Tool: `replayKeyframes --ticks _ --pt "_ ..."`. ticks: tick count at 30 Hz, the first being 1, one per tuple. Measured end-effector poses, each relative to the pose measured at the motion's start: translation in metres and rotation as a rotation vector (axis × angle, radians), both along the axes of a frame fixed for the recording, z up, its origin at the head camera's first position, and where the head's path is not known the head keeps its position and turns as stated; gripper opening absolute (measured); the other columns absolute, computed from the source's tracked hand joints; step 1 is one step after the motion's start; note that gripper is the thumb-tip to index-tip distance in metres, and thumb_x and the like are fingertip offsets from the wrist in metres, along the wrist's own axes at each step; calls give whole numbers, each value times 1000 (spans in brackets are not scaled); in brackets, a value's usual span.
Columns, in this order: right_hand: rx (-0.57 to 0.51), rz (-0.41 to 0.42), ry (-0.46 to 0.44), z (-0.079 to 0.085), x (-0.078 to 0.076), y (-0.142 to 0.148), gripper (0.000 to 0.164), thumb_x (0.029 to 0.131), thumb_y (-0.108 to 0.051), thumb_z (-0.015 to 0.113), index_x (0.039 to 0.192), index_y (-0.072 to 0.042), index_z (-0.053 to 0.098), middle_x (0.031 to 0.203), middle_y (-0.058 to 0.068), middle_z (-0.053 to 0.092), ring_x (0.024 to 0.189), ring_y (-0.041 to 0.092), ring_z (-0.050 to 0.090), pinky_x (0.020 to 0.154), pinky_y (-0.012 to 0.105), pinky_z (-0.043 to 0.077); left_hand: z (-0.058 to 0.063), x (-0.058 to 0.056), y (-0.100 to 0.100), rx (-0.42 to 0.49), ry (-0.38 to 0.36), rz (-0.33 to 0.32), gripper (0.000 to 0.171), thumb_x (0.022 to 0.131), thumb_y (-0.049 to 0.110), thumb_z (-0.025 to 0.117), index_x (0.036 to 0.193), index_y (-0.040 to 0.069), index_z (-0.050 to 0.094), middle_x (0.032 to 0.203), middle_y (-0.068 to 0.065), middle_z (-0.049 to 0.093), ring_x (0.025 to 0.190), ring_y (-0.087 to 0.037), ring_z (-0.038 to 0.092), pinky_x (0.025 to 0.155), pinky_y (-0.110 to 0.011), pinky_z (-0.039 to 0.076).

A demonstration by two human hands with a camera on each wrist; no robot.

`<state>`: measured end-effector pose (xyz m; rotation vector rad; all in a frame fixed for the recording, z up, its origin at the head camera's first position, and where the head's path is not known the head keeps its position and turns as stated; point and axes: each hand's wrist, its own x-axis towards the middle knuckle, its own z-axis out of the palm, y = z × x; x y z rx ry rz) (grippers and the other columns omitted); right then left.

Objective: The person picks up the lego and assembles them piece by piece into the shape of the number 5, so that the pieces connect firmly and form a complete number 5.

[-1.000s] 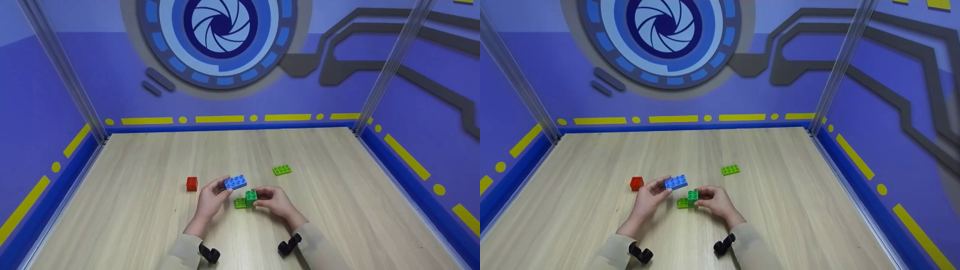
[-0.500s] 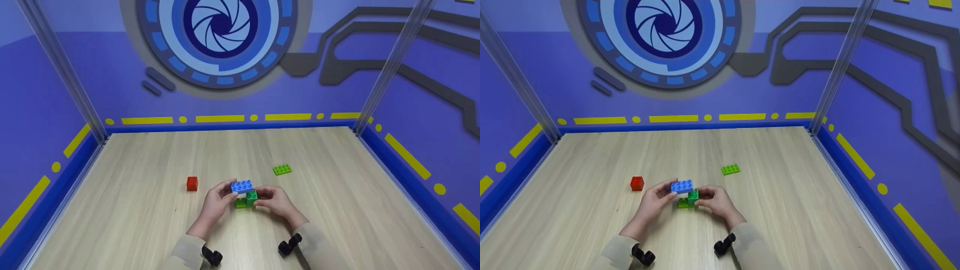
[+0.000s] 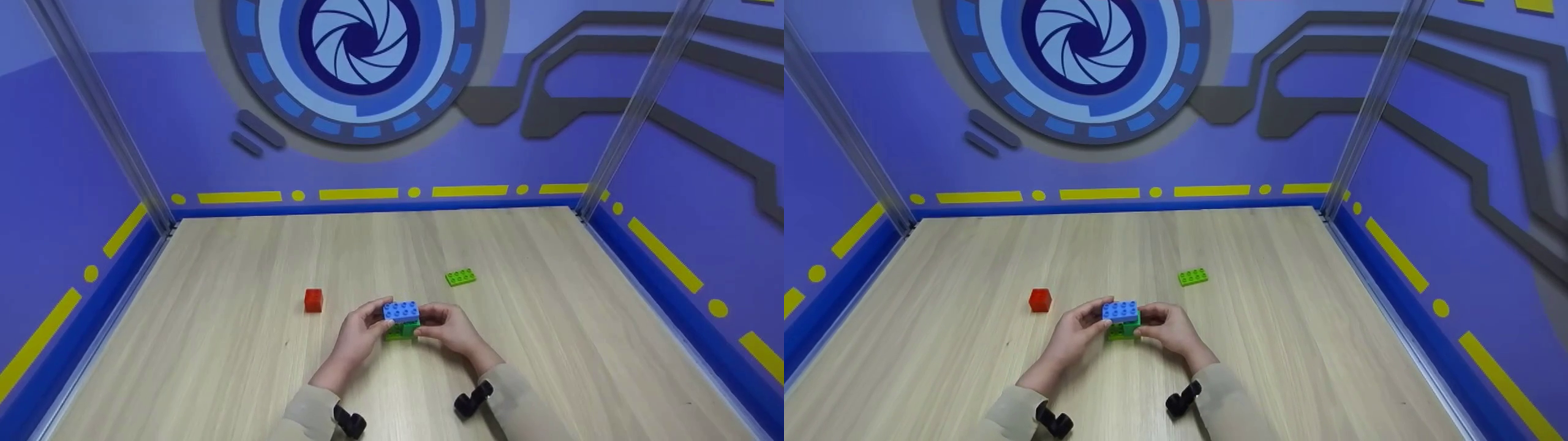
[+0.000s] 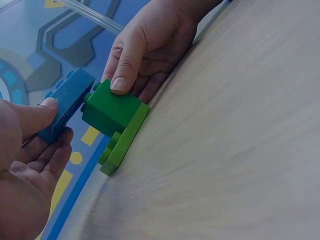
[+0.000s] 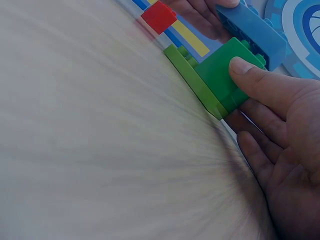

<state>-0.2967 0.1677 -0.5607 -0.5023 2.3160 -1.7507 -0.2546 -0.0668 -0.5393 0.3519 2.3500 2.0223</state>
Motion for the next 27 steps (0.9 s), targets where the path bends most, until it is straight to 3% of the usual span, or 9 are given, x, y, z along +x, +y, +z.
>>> replayKeyframes --ticks 7,15,27 --pt "-41 12 9 -1 2 0 38 86 -4 81 122 4 71 121 21 74 110 25 72 91 20 58 1 1 2 -25 -8 -5 44 99 4 65 143 2 58 143 -18 62 131 -32 61 109 -36 53" --pt "-29 14 20 0 2 0 39 85 -6 83 122 2 71 121 20 74 110 24 72 97 29 59 0 2 2 -44 -15 -10 44 100 6 64 144 4 58 143 -17 62 131 -32 61 110 -38 52" --pt "-48 31 21 0 1 1 43 85 -5 83 124 4 70 124 22 72 110 22 71 98 31 59 -1 3 2 -63 23 -16 44 100 5 64 144 3 58 144 -20 61 131 -34 61 109 -37 53"
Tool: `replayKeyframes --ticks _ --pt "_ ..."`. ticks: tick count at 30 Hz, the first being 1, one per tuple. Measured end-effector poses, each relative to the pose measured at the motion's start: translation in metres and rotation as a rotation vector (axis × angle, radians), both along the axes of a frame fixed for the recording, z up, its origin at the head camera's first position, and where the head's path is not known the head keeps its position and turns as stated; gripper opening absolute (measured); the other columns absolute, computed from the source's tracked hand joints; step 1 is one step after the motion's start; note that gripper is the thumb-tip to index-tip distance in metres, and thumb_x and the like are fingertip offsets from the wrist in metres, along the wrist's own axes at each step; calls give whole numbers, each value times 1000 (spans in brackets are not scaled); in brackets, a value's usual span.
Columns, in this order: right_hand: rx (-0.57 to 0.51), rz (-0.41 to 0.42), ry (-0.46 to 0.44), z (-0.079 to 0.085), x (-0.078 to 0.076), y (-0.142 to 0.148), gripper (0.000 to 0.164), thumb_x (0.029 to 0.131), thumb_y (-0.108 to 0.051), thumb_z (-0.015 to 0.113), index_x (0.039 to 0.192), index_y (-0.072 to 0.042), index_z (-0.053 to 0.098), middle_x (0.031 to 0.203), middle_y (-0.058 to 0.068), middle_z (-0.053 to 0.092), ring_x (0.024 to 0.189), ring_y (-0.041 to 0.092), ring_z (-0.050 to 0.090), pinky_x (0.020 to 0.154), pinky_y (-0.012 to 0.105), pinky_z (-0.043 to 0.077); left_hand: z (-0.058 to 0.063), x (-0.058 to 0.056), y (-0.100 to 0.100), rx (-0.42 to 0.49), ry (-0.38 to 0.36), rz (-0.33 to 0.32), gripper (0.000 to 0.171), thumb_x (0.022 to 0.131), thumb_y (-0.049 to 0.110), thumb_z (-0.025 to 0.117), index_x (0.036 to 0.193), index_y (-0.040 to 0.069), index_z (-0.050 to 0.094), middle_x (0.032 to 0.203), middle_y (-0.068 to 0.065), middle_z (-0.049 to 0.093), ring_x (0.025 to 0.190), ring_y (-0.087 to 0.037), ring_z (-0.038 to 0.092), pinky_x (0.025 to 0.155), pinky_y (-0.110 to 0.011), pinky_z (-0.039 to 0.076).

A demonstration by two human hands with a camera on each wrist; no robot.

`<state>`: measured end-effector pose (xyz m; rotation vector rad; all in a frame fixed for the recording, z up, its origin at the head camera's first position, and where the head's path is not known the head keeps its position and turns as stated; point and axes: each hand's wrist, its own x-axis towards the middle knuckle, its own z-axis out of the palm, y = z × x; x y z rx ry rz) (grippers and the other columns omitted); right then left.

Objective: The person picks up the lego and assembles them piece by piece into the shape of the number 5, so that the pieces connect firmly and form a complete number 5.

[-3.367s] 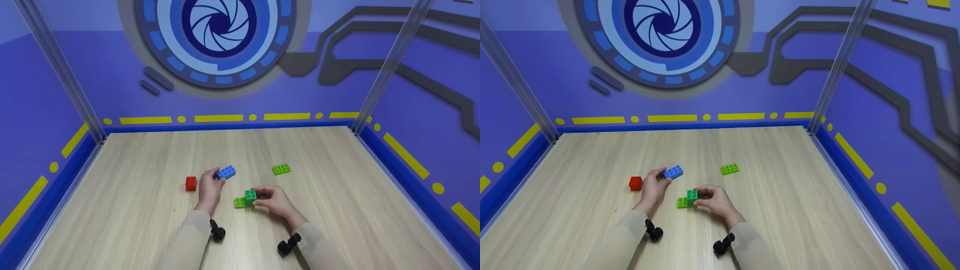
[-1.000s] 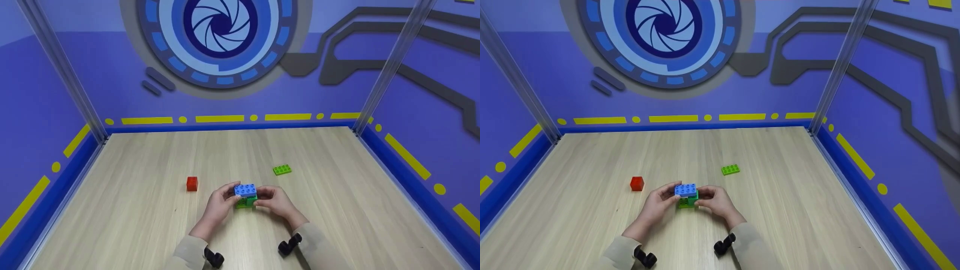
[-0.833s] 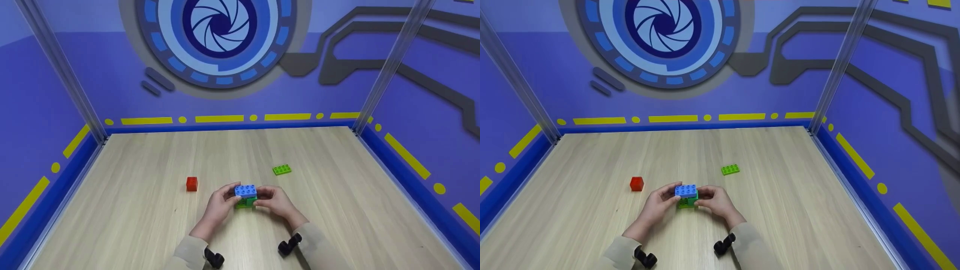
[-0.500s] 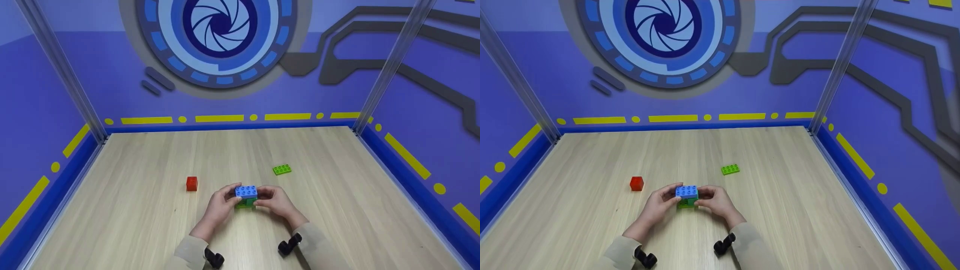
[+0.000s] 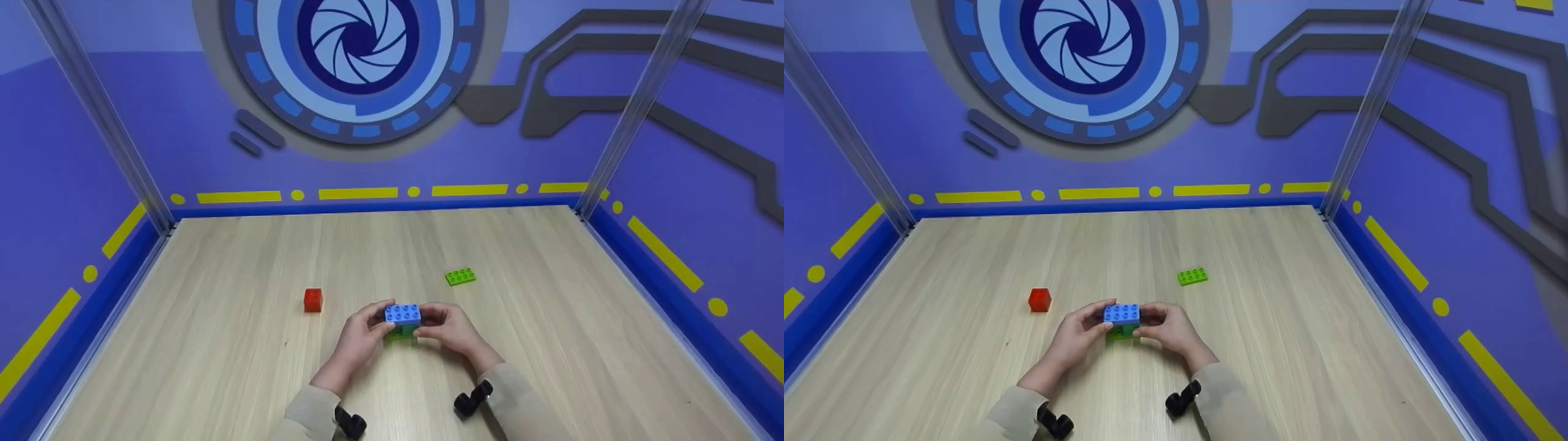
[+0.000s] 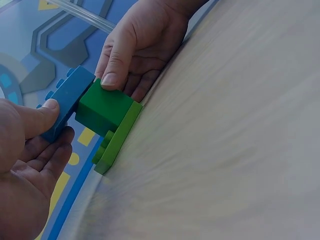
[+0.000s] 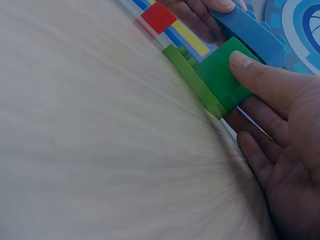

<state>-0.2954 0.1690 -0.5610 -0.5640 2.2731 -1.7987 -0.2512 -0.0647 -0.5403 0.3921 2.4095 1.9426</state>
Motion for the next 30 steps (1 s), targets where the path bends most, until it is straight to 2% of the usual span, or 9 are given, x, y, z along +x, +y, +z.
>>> replayKeyframes --ticks 5,11,16,24,30 --pt "-38 -11 19 1 0 0 50 85 -9 84 130 5 66 129 25 70 112 24 71 95 22 58 0 -1 0 -9 3 8 43 100 6 65 143 6 60 144 -18 61 131 -32 61 109 -35 53" --pt "-120 -40 41 6 3 -2 52 87 -10 82 133 6 64 133 27 67 113 11 70 96 21 57 2 0 1 -33 -5 17 43 100 7 65 143 8 60 143 -16 62 130 -30 62 109 -37 53" --pt "-111 -71 39 8 5 -4 47 87 -12 82 130 3 68 131 24 69 110 5 70 95 20 57 2 0 1 -39 -3 17 43 100 7 65 143 9 60 145 -17 60 132 -32 60 111 -42 51" --pt "-76 -100 27 8 5 -6 41 88 -8 80 127 3 70 127 24 71 107 9 70 92 17 56 1 -1 0 -52 9 13 44 100 7 65 144 9 59 146 -16 59 133 -32 60 113 -43 50" --pt "-51 -99 34 8 5 -6 39 90 -13 80 126 1 71 126 21 72 107 12 71 92 17 56 -1 0 0 -52 -6 14 44 101 9 64 145 8 58 146 -16 60 133 -32 60 112 -44 50"
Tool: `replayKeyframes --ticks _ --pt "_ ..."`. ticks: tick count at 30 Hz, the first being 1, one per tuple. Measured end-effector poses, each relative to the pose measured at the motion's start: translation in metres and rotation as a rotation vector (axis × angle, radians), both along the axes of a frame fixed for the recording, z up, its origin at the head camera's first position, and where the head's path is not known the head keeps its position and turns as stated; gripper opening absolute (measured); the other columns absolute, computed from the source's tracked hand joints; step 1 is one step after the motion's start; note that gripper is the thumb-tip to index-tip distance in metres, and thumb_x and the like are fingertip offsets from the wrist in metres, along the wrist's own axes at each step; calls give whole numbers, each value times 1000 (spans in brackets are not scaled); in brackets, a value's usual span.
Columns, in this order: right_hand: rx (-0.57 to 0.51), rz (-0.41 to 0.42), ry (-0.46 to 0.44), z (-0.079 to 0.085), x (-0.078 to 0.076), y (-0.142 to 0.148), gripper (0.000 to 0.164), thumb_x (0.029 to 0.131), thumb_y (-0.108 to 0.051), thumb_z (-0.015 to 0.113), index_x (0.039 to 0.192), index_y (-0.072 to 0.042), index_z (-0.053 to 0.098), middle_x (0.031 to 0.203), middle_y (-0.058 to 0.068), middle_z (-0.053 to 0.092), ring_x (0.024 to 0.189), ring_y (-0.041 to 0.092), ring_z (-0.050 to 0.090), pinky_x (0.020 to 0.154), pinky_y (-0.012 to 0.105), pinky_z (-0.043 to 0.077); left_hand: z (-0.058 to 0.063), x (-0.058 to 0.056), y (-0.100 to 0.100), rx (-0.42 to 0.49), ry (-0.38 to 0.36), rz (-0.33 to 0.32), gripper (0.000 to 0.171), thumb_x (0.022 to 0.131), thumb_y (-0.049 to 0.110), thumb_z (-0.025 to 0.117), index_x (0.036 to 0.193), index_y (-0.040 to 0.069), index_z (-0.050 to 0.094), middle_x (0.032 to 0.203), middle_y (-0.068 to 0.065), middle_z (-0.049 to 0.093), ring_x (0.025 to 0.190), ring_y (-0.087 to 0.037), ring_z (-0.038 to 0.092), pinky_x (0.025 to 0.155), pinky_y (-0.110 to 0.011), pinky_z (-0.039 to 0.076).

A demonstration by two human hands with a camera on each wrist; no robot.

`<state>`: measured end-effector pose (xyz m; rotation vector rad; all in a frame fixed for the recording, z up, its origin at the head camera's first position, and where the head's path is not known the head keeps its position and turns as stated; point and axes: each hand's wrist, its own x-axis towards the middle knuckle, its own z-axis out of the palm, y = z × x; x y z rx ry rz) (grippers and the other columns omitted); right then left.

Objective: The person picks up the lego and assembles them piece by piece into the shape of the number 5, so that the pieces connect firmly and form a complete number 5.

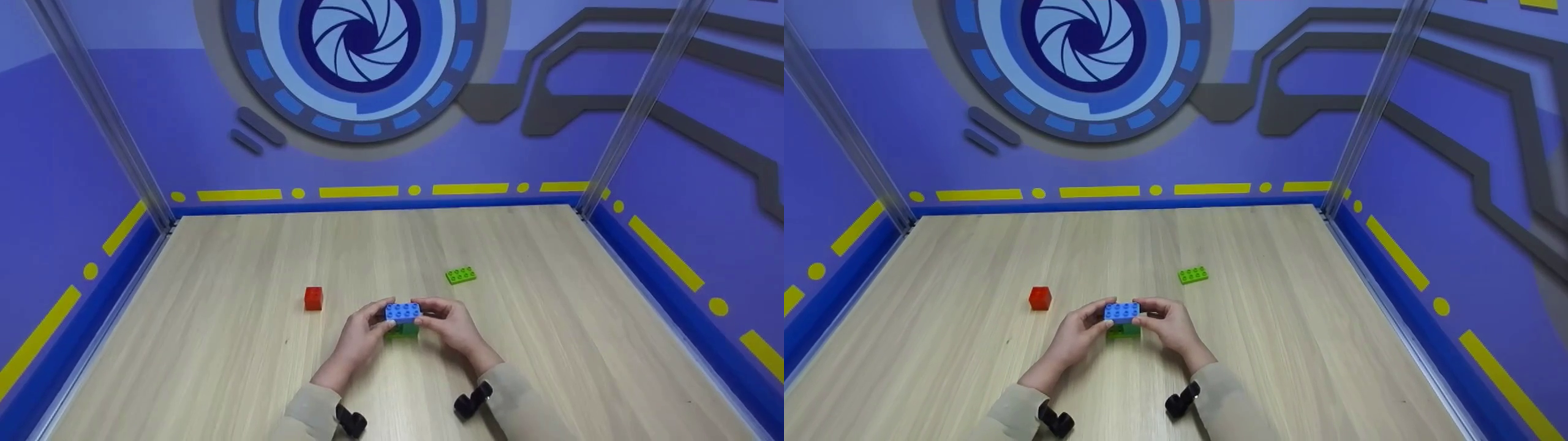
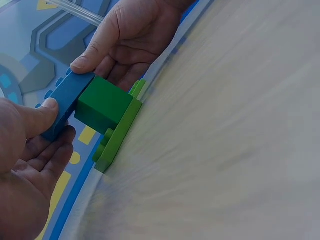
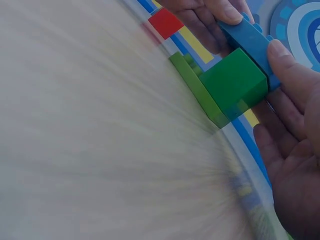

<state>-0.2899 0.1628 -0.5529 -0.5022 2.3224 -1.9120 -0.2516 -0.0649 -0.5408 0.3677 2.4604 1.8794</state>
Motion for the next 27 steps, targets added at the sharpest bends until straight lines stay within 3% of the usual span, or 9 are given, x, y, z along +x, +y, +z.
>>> replayKeyframes --ticks 11,27 --pt "1 20 27 -1 -2 1 37 90 -10 79 123 4 72 123 24 72 101 4 70 90 17 55 -1 0 0 -36 68 -6 44 100 9 65 143 5 59 143 -20 61 129 -34 62 108 -41 53" --pt "24 3 35 -1 -3 0 37 88 -12 81 121 3 73 121 22 74 100 6 70 90 18 56 -1 0 0 -32 41 1 44 101 11 65 144 8 59 144 -20 60 130 -34 62 109 -40 52"
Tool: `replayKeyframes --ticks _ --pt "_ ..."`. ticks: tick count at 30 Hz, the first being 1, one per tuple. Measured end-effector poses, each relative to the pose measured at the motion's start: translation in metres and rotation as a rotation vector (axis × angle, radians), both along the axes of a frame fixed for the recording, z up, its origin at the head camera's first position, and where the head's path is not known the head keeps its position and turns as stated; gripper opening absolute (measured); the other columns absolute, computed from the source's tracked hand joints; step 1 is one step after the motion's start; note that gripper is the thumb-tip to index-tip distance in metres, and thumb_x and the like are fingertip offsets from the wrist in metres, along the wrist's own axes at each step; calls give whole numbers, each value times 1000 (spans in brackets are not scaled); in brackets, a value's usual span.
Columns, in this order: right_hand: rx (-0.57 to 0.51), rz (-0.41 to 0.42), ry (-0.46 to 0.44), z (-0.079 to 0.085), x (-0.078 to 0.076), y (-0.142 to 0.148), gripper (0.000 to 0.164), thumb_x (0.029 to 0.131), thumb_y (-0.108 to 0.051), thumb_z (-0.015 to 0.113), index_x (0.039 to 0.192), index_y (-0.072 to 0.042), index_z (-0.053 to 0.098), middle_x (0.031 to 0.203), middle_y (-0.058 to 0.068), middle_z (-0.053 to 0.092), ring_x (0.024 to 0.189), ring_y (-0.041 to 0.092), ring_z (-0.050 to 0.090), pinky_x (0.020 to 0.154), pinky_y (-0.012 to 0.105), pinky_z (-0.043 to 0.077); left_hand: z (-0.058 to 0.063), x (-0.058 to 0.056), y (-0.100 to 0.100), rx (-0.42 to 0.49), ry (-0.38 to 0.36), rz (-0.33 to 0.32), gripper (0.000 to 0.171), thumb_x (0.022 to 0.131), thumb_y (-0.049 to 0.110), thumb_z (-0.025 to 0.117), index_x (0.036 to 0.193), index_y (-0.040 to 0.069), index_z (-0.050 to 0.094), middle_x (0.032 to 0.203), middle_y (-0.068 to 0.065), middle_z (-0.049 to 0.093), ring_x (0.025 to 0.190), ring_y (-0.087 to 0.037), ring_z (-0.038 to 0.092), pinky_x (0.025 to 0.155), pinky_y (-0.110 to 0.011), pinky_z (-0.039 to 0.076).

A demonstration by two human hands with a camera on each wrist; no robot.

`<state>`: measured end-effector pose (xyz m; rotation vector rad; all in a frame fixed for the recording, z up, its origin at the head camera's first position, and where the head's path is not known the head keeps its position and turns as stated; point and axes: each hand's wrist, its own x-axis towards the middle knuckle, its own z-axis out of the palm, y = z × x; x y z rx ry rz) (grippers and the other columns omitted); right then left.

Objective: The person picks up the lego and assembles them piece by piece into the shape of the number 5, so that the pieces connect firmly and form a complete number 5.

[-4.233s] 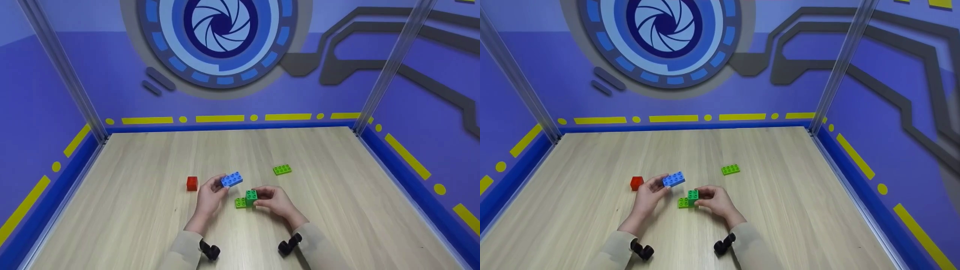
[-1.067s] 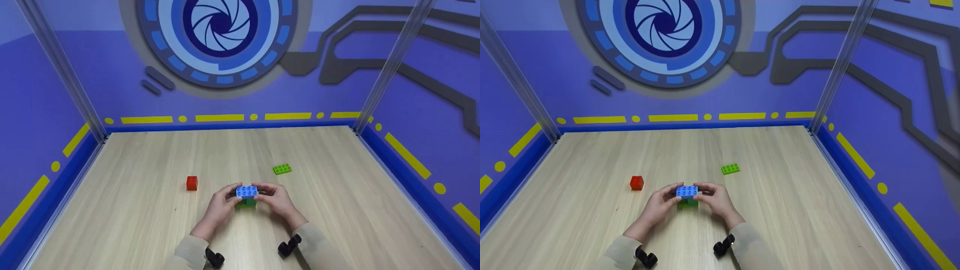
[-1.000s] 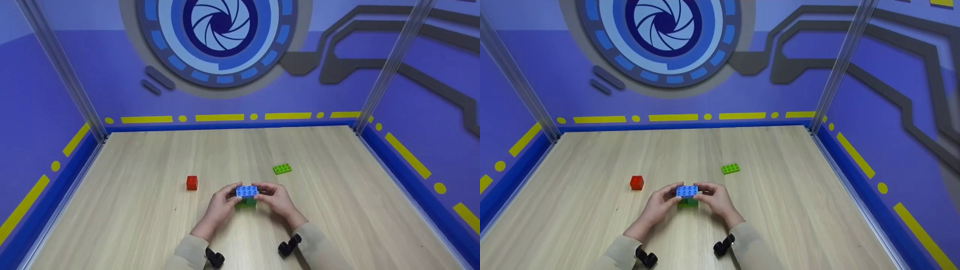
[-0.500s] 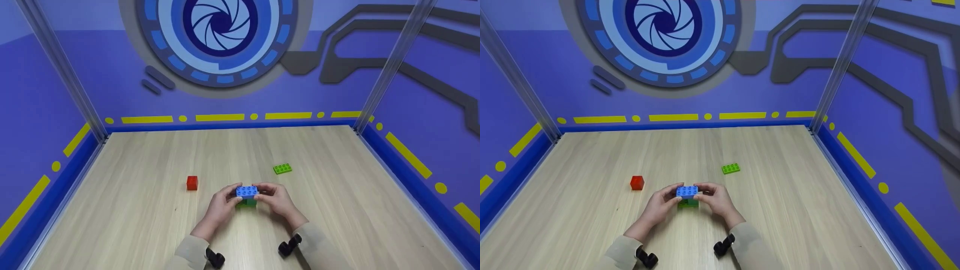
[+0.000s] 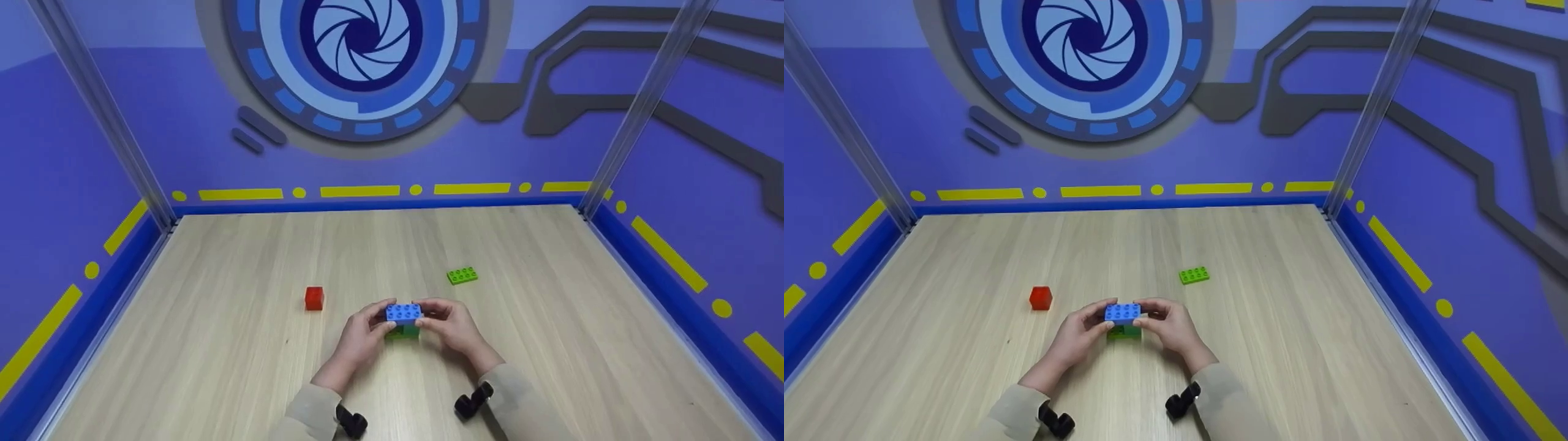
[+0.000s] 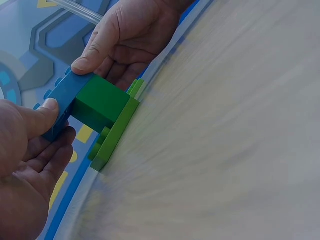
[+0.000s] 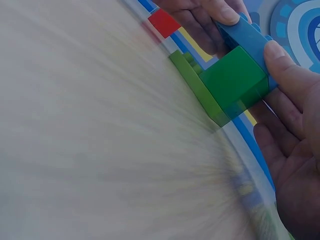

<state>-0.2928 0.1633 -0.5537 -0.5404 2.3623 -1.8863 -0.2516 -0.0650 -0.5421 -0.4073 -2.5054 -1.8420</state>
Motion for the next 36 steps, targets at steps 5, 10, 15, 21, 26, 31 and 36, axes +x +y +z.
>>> replayKeyframes --ticks 5,10,15,21,26,31,36 --pt "6 8 26 -1 1 0 38 89 -13 80 121 5 72 120 23 74 101 6 70 90 17 56 0 0 0 -7 8 6 43 100 11 65 143 9 60 143 -20 61 129 -33 63 108 -39 53" --pt "17 15 30 0 1 -1 37 90 -12 79 122 5 71 121 22 74 105 7 70 94 23 57 -2 0 0 1 11 3 43 100 10 66 143 9 61 141 -19 63 127 -32 64 106 -37 55" --pt "29 12 27 1 2 -1 37 90 -12 79 123 4 71 123 22 73 108 10 71 98 28 58 -3 -1 0 15 17 2 43 99 10 67 142 7 61 140 -20 63 126 -32 65 104 -37 56" --pt "25 3 10 0 2 -1 37 89 -12 80 122 2 72 122 20 74 109 16 71 93 20 57 -2 0 0 22 -18 11 45 100 10 67 144 7 59 142 -18 63 128 -31 64 106 -36 54" --pt "8 -6 -2 -1 1 -1 38 88 -14 81 121 3 72 121 21 74 109 17 71 94 20 57 0 -1 0 23 -11 15 45 99 9 67 144 8 60 143 -18 63 128 -31 63 107 -37 54" --pt "12 -6 -8 -2 1 0 40 88 -14 82 122 2 72 121 21 74 105 12 71 92 19 56 -1 0 0 16 -12 18 46 98 7 68 144 8 60 144 -17 62 130 -32 62 108 -39 53" --pt "13 -15 8 -2 1 -1 40 87 -14 82 123 3 72 122 22 74 104 9 72 91 18 57 -2 -1 -1 26 -8 17 48 98 8 69 144 6 59 145 -18 61 130 -34 62 108 -38 53"
